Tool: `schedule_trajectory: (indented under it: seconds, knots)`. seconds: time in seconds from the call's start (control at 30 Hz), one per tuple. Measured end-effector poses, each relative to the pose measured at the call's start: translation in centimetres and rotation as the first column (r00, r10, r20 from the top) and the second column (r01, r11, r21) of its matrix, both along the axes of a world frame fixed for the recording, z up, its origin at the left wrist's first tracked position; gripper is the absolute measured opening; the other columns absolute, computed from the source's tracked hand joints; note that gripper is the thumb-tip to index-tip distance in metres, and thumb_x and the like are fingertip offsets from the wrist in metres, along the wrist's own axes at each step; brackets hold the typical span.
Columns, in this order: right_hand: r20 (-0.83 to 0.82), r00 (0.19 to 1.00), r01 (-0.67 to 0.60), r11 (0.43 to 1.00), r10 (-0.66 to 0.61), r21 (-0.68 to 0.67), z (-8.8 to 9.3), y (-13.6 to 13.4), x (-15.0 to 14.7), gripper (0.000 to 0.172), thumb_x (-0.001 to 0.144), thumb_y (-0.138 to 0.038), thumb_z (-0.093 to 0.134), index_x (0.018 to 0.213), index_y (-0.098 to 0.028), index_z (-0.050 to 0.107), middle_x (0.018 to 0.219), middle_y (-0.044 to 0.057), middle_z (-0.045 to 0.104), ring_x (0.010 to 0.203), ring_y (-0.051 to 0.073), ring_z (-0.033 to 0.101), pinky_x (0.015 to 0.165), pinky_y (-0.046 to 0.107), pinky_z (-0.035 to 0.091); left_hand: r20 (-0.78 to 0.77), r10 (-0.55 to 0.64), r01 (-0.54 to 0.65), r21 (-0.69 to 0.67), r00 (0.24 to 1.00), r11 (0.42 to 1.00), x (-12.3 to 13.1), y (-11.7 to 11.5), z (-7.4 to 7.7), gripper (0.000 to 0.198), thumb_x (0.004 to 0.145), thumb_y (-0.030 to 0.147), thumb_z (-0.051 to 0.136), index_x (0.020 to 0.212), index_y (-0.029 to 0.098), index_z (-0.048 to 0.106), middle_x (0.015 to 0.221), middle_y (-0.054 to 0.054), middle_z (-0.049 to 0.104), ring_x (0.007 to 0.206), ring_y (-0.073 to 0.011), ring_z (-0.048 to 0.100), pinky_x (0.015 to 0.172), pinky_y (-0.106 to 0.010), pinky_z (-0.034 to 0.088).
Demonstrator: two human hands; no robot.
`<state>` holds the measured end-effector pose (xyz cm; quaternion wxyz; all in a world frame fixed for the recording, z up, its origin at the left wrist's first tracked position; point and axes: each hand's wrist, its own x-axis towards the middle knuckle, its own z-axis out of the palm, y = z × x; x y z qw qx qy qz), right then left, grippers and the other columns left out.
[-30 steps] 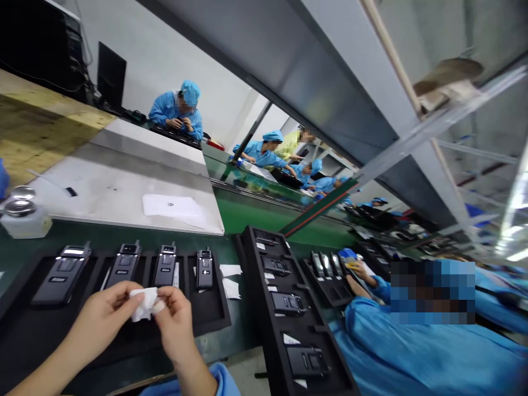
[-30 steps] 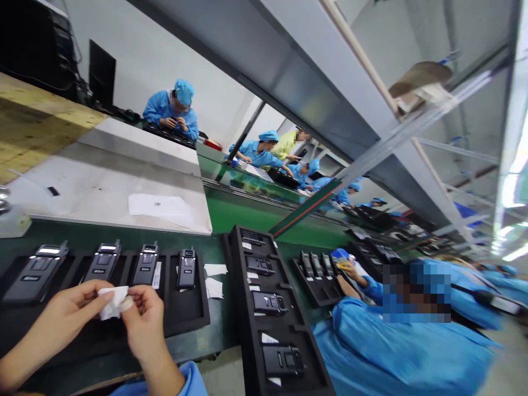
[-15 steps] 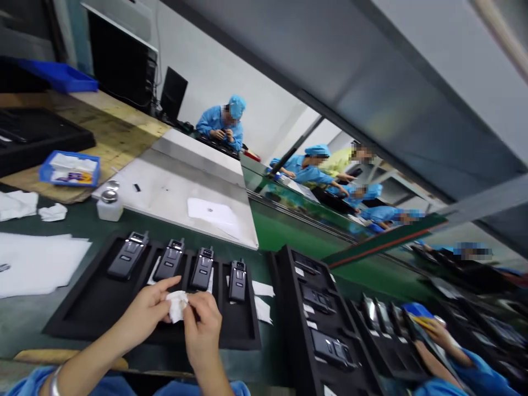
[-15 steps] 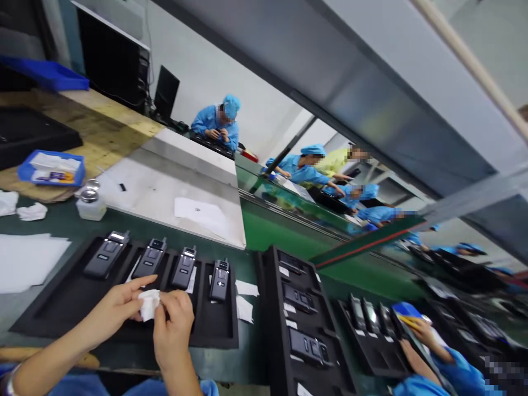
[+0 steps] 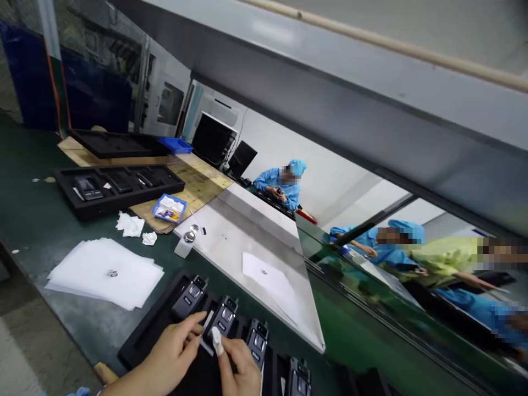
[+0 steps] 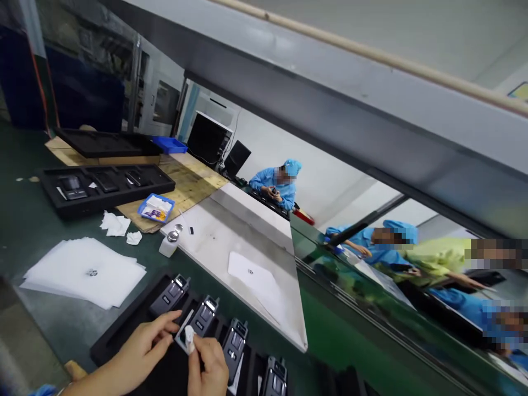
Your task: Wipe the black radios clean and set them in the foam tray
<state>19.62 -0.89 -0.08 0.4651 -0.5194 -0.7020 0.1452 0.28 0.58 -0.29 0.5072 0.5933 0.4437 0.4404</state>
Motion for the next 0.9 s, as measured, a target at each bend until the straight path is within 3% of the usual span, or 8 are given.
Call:
schedule_trajectory:
  seconds: [0.07,0.13,0.27,0.4,0.53,0.63,0.9]
  knots:
    - [0.05,0.999,-0.014,1.0,0.014,-0.007,2.3,3.5,-1.1,0.018,0.094,-0.031,0.059,0.101,-0.028,0.076,0.083,0.005,0.07,0.076,0.021,0.066,0.069,0.032,0.051,-0.119,0.211,-0.186,0.192,0.97,0.964,-1.8,0.7,-0.7,0.034,0.092,0.032,0.052,0.123,0.027,0.066,0.112,-0.008,0.074,0.099,-0.0218,0.069,0.093,-0.033,0.053]
    - [0.155,0.988,-0.014,1.0,0.011,0.014,4.7,7.7,-3.2,0.02,0.094,-0.028,0.058,0.101,-0.027,0.077,0.085,0.005,0.07,0.08,0.021,0.065,0.074,0.033,0.049,-0.174,0.322,-0.266,0.285,0.931,0.921,-3.0,1.3,-1.1,0.027,0.093,0.033,0.051,0.112,0.026,0.069,0.105,-0.007,0.075,0.094,-0.0217,0.071,0.087,-0.029,0.055]
    - [0.442,0.897,0.009,0.999,-0.031,0.053,7.6,16.5,-9.0,0.025,0.09,-0.017,0.059,0.103,-0.027,0.078,0.088,0.005,0.071,0.086,0.021,0.062,0.085,0.036,0.041,-0.244,0.352,-0.261,0.338,0.904,0.904,-3.4,1.9,-1.4,0.022,0.093,0.028,0.048,0.1,0.027,0.068,0.081,-0.001,0.075,0.072,-0.0186,0.072,0.066,-0.024,0.055]
    - [0.502,0.864,0.012,0.997,-0.048,0.074,7.8,22.2,-14.0,0.024,0.087,-0.014,0.06,0.094,-0.028,0.079,0.087,0.004,0.07,0.09,0.022,0.057,0.09,0.041,0.033,-0.283,0.367,-0.228,0.423,0.886,0.877,-3.1,2.2,-2.1,0.021,0.09,0.021,0.047,0.096,0.026,0.066,0.075,0.0,0.074,0.065,-0.0174,0.072,0.061,-0.022,0.053]
    - [0.554,0.831,0.013,0.998,-0.049,0.068,7.1,23.8,-15.7,0.023,0.089,-0.017,0.059,0.08,-0.025,0.079,0.084,0.003,0.069,0.091,0.023,0.054,0.095,0.05,0.026,-0.353,0.384,-0.196,0.465,0.853,0.863,-3.0,2.7,-3.1,0.022,0.085,0.015,0.048,0.091,0.025,0.066,0.068,0.001,0.073,0.055,-0.0165,0.07,0.054,-0.021,0.052]
    - [0.584,0.81,0.023,0.998,-0.054,0.061,6.9,23.7,-15.4,0.024,0.09,-0.017,0.058,0.082,-0.026,0.078,0.087,0.004,0.069,0.093,0.024,0.054,0.098,0.056,0.023,-0.378,0.392,-0.188,0.474,0.839,0.86,-2.9,2.9,-3.4,0.024,0.081,0.012,0.048,0.089,0.025,0.066,0.066,0.002,0.072,0.051,-0.0156,0.068,0.052,-0.02,0.051]
    - [0.582,0.813,0.036,0.999,-0.019,-0.017,6.8,24.0,-15.5,0.021,0.087,-0.017,0.062,0.082,-0.03,0.078,0.091,0.005,0.071,0.096,0.025,0.053,0.106,0.06,0.016,-0.334,0.38,-0.193,0.478,0.862,0.857,-2.9,2.6,-2.7,0.023,0.087,0.016,0.044,0.094,0.024,0.064,0.062,0.004,0.067,0.051,-0.0134,0.065,0.051,-0.02,0.048]
